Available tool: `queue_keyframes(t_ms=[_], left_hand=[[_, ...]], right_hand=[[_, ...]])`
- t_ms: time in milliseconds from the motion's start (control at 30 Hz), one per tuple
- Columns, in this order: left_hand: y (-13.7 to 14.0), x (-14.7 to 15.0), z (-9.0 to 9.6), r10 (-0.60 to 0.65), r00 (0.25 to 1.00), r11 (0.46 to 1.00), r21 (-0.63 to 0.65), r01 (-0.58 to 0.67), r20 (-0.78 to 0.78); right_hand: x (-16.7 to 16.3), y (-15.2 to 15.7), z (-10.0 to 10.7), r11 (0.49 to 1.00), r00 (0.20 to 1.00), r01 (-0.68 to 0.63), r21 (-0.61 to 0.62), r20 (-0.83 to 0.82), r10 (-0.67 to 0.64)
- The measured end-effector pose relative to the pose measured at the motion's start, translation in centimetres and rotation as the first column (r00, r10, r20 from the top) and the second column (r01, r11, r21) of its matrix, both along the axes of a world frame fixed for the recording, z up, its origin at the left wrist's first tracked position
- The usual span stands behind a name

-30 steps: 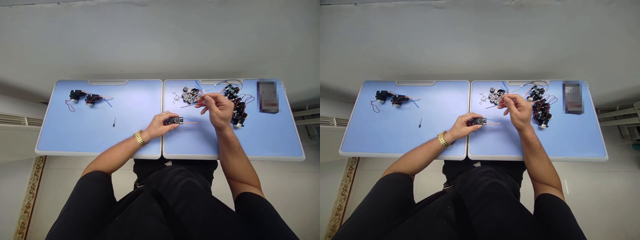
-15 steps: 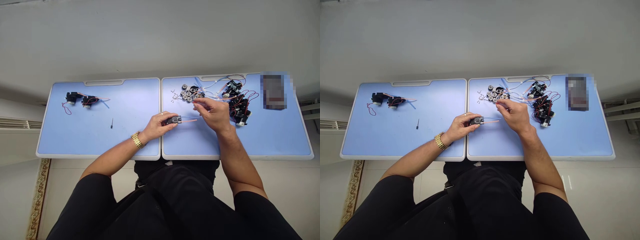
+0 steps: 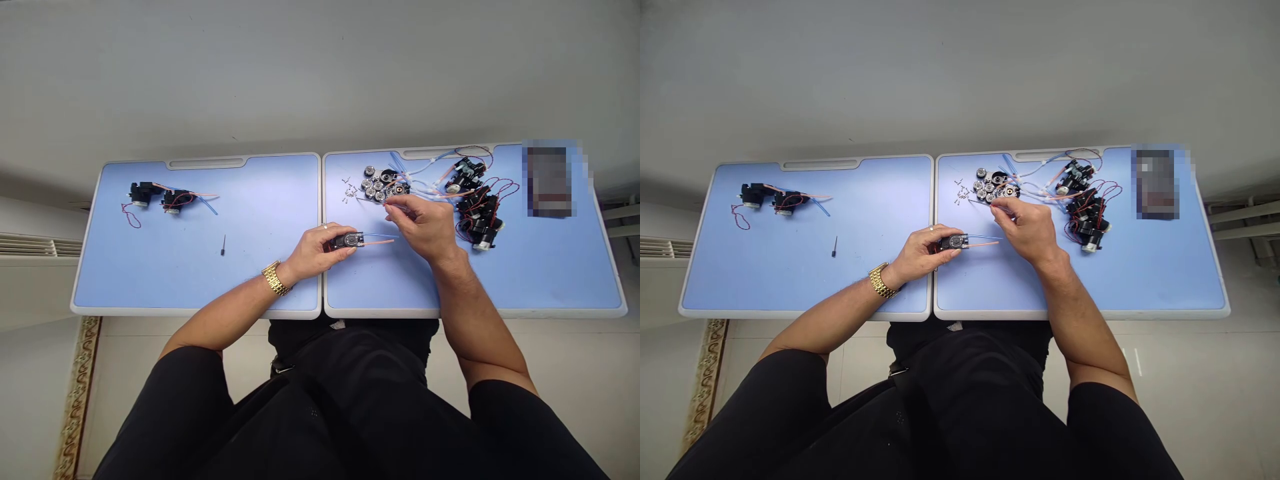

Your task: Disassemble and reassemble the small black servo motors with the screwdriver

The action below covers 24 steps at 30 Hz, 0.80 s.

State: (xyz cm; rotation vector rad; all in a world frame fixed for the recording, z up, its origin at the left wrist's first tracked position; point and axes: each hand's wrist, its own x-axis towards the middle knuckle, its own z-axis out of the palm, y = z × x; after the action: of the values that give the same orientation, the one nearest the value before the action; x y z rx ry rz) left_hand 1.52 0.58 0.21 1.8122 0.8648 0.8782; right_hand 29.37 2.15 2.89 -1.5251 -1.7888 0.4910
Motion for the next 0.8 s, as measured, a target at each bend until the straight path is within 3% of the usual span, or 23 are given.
queue_keyframes(t_ms=[433, 800], left_hand=[[-0.1, 0.1, 0.1, 0.018, 1.000, 1.000, -0.010, -0.018, 0.014], [0.0, 0.1, -0.2, -0.002, 1.000, 0.995, 0.096, 0.001, 0.009]], right_hand=[[0.3, -0.5, 1.0, 0.998, 0.998, 0.035, 0.056, -0.052, -0.032], [0.3, -0.1, 1.0, 0.997, 0.993, 0.066, 0.025, -0.097, -0.064]])
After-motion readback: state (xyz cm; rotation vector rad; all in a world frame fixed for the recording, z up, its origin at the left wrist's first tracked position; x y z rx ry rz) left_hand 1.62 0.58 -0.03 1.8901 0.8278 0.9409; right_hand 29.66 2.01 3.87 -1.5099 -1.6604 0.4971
